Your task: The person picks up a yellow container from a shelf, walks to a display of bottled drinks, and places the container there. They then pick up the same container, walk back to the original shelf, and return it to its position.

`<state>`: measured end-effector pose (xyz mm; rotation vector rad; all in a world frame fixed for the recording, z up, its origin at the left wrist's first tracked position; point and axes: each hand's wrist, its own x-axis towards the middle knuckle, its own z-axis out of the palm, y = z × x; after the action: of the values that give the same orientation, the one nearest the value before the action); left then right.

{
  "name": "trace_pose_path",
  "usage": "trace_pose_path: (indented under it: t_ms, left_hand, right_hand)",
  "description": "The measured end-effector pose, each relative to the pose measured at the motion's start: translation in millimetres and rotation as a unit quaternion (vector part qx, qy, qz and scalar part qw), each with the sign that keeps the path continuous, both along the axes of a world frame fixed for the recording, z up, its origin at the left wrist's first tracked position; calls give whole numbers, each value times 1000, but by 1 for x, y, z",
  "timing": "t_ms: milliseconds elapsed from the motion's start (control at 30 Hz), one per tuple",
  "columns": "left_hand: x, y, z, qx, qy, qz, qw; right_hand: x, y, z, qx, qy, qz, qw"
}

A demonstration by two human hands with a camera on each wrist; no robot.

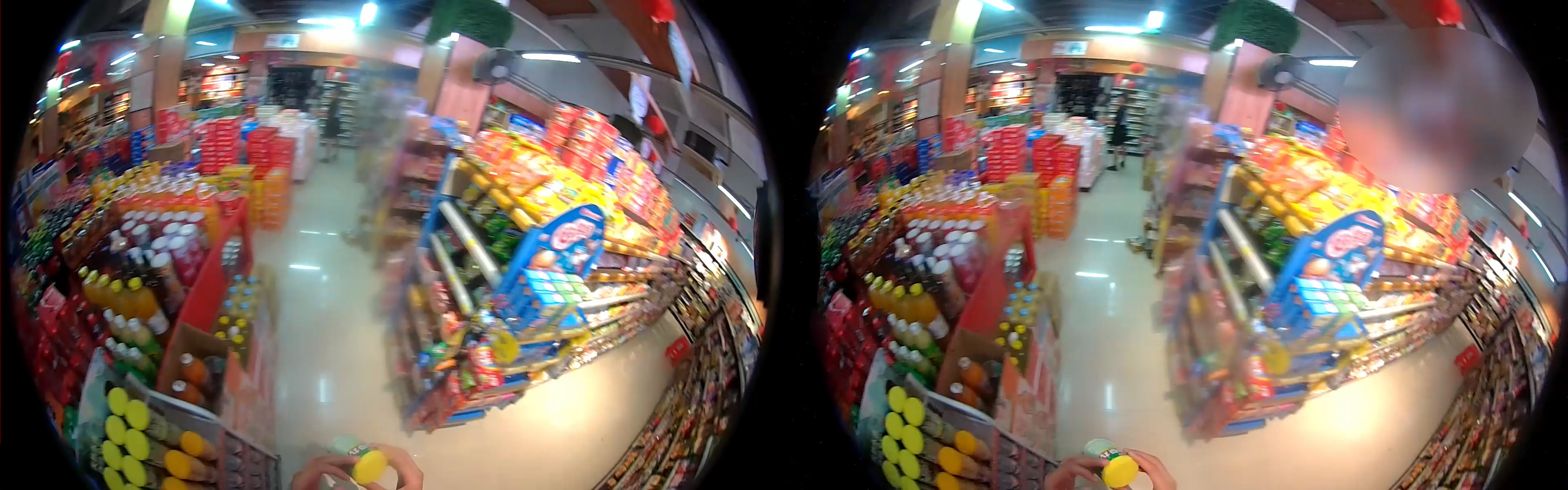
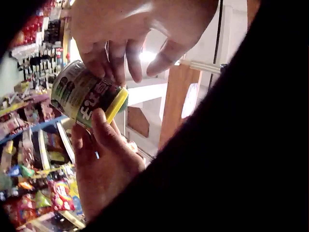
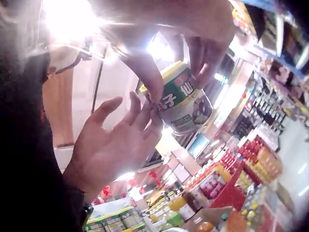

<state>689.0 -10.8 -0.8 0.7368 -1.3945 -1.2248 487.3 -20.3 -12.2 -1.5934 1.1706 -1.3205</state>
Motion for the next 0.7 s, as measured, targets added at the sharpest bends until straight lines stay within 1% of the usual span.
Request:
trace_pose_path:
  t_ms: [133, 167, 233, 267, 300, 333, 367, 400, 467, 500, 533, 567, 600, 667, 700]
  left_hand:
    - [-122, -28, 4, -51, -23, -100, 993]
    - [-153, -33, 4, -67, -34, -127, 989]
    - [-214, -40, 1, -103, -68, -173, 977]
    - [-241, -43, -2, -130, -87, -194, 969]
    - [-270, -46, -2, -129, -139, -203, 961]
    - [-288, -45, -3, -127, -197, -207, 950]
    - [-315, -43, 8, -113, -192, -270, 937]
    - [-348, -45, 20, -101, -184, -329, 921]
    - [-408, -47, 25, -143, -200, -435, 866]
    - [-438, -46, 24, -182, -212, -480, 832]
    - [-469, -40, 19, -207, -216, -517, 802]
    - [-484, -40, 6, -234, -218, -546, 774]
    - [-510, -36, 0, -259, -215, -574, 746]
    - [-568, -19, -1, -274, -194, -640, 691]
    - [-589, -14, 1, -269, -222, -673, 652]
  right_hand:
    - [-117, 23, 27, -121, 56, -93, 987]
    - [-142, 31, 34, -158, 82, -134, 975]
    - [-187, 48, 50, -209, 207, -265, 918]
    - [-210, 62, 45, -187, 159, -301, 921]
    - [-231, 64, -3, -51, 177, -388, 903]
    - [-254, 76, 5, -103, 109, -385, 911]
    - [-268, 92, 12, -98, 102, -458, 878]
    - [-280, 110, 15, -115, 79, -504, 852]
    - [-304, 140, 15, -98, 47, -579, 808]
    - [-318, 155, 6, -77, 51, -619, 780]
    - [-326, 166, -6, -51, 51, -652, 755]
    - [-320, 164, -24, -29, 48, -677, 734]
    - [-331, 172, -21, -8, 26, -697, 717]
    - [-349, 180, -42, -20, 28, -761, 648]
    - [-358, 185, -48, -10, 15, -778, 628]
